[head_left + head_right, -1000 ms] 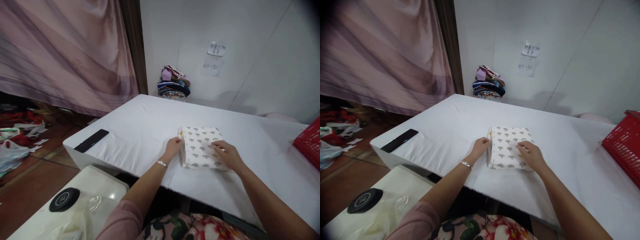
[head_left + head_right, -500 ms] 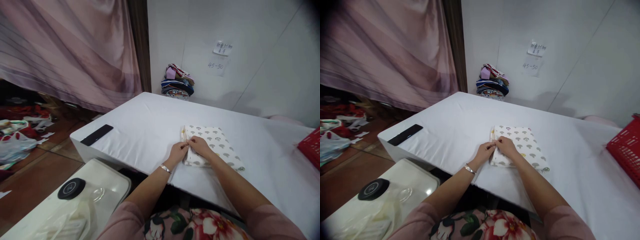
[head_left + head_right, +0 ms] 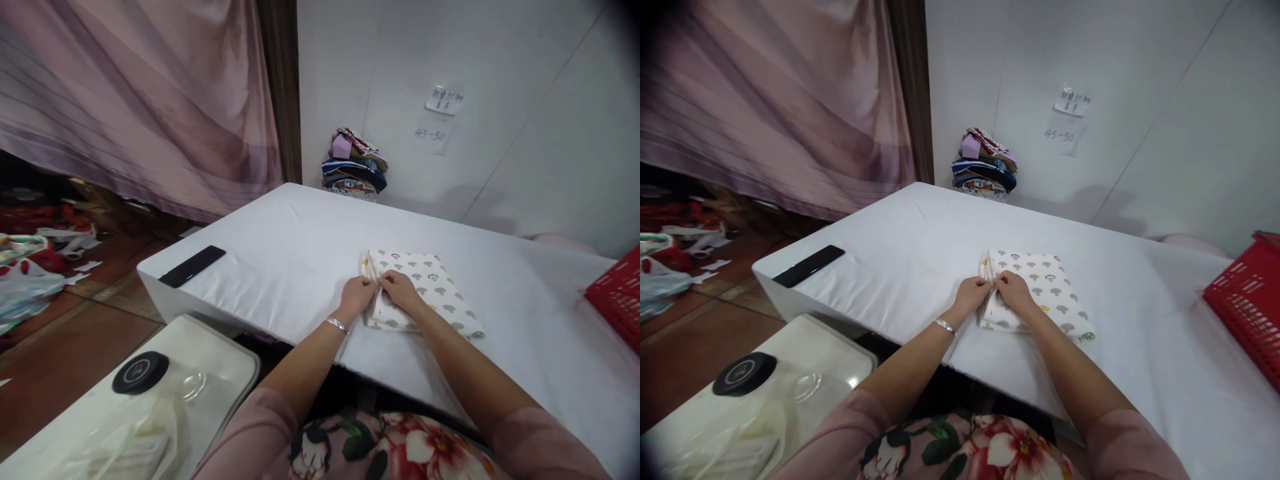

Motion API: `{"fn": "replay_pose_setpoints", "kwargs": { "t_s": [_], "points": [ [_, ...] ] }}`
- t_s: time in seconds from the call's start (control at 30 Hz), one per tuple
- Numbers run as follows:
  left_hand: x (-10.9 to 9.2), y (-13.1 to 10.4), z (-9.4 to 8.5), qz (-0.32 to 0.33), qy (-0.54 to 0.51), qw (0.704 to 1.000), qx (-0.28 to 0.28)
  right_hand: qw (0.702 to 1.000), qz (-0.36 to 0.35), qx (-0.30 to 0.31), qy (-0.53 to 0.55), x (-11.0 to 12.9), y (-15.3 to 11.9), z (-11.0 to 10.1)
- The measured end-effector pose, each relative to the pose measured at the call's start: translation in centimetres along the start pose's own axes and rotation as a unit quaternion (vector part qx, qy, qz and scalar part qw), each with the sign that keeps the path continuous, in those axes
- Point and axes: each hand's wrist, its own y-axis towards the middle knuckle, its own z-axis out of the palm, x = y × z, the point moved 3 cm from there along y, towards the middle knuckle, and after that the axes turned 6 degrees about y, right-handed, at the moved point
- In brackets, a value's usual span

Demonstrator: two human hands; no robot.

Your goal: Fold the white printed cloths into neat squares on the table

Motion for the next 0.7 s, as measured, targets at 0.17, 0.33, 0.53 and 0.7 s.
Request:
{"fn": "replay_pose_setpoints", "kwargs": {
  "t_s": [0.17,0.33,0.53,0.7],
  "points": [
    [-0.3,-0.3,0.1,0.002,0.014,1.0,0.004,1.0,-0.002,-0.005,0.006,-0.4,0.5,0.1],
    [-0.3,-0.7,0.3,-0.006,-0.028,1.0,-0.002,0.998,-0.006,-0.002,-0.066,1.1,0.5,-0.3],
    [-0.9,-1.1,0.5,0.032,0.015,0.999,-0.038,0.992,0.027,0.068,-0.101,2.5,0.8,-0.5],
    [-0.7,-1.5,0.7,0.054,0.017,0.998,-0.033,0.986,0.072,0.125,-0.081,2.2,1.5,-0.6]
  ]
}}
